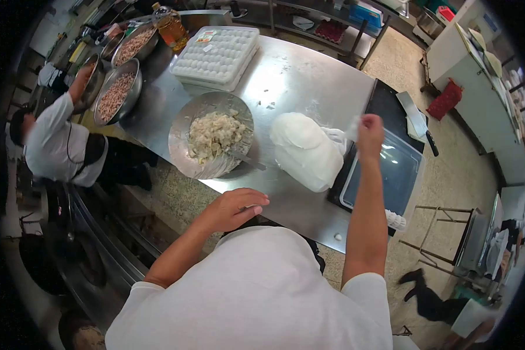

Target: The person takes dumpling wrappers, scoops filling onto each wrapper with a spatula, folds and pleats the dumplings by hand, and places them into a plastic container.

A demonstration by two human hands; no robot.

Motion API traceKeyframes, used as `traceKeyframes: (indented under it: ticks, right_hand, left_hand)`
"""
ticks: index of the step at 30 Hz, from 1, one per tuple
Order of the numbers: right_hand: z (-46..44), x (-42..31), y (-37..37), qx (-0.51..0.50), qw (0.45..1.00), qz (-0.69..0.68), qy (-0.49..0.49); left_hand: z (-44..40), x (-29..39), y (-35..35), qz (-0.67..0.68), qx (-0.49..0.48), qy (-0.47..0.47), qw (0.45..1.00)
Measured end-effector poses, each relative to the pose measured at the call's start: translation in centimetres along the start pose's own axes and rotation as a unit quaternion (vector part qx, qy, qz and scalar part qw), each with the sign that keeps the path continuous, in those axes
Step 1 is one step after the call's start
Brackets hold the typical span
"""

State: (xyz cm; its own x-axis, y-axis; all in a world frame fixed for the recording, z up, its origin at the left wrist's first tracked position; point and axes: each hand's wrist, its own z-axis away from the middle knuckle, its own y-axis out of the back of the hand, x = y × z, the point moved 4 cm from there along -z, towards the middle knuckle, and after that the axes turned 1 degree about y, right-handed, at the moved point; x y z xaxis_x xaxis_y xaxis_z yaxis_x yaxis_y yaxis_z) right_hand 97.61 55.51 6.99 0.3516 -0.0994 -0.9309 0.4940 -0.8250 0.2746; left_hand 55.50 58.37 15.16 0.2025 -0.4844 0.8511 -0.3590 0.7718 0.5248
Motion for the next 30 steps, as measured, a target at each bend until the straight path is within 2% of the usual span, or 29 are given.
traceKeyframes:
  ticks: [2, 3, 4, 5, 6, 7, 8, 9, 10, 11, 12, 13, 15, 16, 18, 20, 21, 23, 24, 26, 27, 29, 30]
  right_hand:
    - [0.9, -3.3, 2.9, 0.047, 0.998, -0.044, -0.011]
    - [2.1, -5.9, 2.9, 0.036, 0.998, -0.042, -0.01]
    - [3.7, -9.1, 2.2, 0.023, 0.999, -0.017, 0.027]
    - [6.0, -11.4, 1.1, 0.013, 0.998, 0.008, 0.066]
    - [8.8, -12.3, -1.2, -0.115, 0.993, -0.027, 0.012]
    - [12.2, -13.6, -3.8, -0.239, 0.968, -0.061, -0.041]
    - [15.3, -19.3, -6.3, -0.402, 0.914, 0.041, 0.043]
    - [17.3, -19.8, -8.2, -0.478, 0.858, -0.016, 0.185]
    - [18.0, -19.9, -9.6, -0.482, 0.856, -0.014, 0.187]
    - [18.2, -19.9, -10.8, -0.438, 0.879, 0.036, 0.187]
    - [18.1, -19.7, -11.8, -0.393, 0.897, 0.084, 0.186]
    - [18.1, -19.2, -12.7, -0.398, 0.894, 0.081, 0.188]
    - [18.4, -18.0, -14.9, -0.367, 0.834, 0.26, 0.318]
    - [18.7, -17.4, -15.8, -0.37, 0.833, 0.258, 0.321]
    - [18.9, -15.7, -17.9, -0.447, 0.759, 0.392, 0.265]
    - [18.4, -15.7, -18.4, -0.462, 0.733, 0.419, 0.272]
    - [17.9, -15.7, -18.5, -0.471, 0.709, 0.446, 0.277]
    - [16.7, -17.9, -18.0, -0.458, 0.702, 0.442, 0.318]
    - [16.2, -18.9, -17.7, -0.438, 0.701, 0.44, 0.352]
    - [16.0, -19.3, -18.2, -0.42, 0.715, 0.417, 0.373]
    - [16.0, -19.2, -18.6, -0.397, 0.731, 0.401, 0.384]
    - [16.2, -18.3, -18.9, -0.373, 0.746, 0.385, 0.395]
    - [16.8, -17.8, -19.4, -0.425, 0.721, 0.379, 0.394]
  left_hand:
    - [1.0, -1.2, 0.3, 0.053, 0.008, 0.029, 0.998]
    - [1.3, -2.3, 0.1, 0.204, 0.052, 0.089, 0.974]
    - [1.5, -3.3, -0.3, 0.348, 0.094, 0.144, 0.922]
    - [1.3, -3.8, -0.4, 0.384, 0.111, 0.143, 0.905]
    - [0.9, -3.8, -0.5, 0.387, 0.115, 0.143, 0.904]
    - [0.6, -4.2, -1.1, 0.536, 0.147, 0.207, 0.805]
    - [0.7, -4.6, -1.7, 0.666, 0.172, 0.264, 0.676]
    - [1.0, -5.0, -1.6, 0.67, 0.172, 0.262, 0.673]
    - [1.3, -5.2, -1.3, 0.725, 0.151, 0.209, 0.639]
    - [1.9, -5.4, -1.0, 0.774, 0.133, 0.156, 0.599]
    - [2.6, -5.1, -0.4, 0.775, 0.14, 0.155, 0.597]
    - [3.3, -4.4, 0.6, 0.773, 0.166, 0.138, 0.597]
    - [4.8, -4.3, 1.6, 0.769, 0.198, 0.119, 0.597]
    - [5.6, -4.6, 1.7, 0.76, 0.221, 0.116, 0.6]
    - [6.3, -5.3, 2.0, 0.752, 0.248, 0.106, 0.601]
    - [7.4, -6.2, 1.9, 0.639, 0.286, 0.184, 0.69]
    - [7.7, -6.5, 1.9, 0.641, 0.294, 0.182, 0.686]
    - [8.7, -7.0, 2.3, 0.539, 0.32, 0.216, 0.749]
    - [9.1, -6.8, 2.4, 0.541, 0.327, 0.217, 0.744]
    - [10.0, -5.8, 3.5, 0.338, 0.353, 0.235, 0.84]
    - [10.4, -5.9, 3.5, 0.339, 0.354, 0.236, 0.839]
    - [10.9, -5.1, 4.2, 0.052, 0.323, 0.174, 0.929]
    - [11.2, -5.1, 4.3, 0.051, 0.323, 0.174, 0.929]
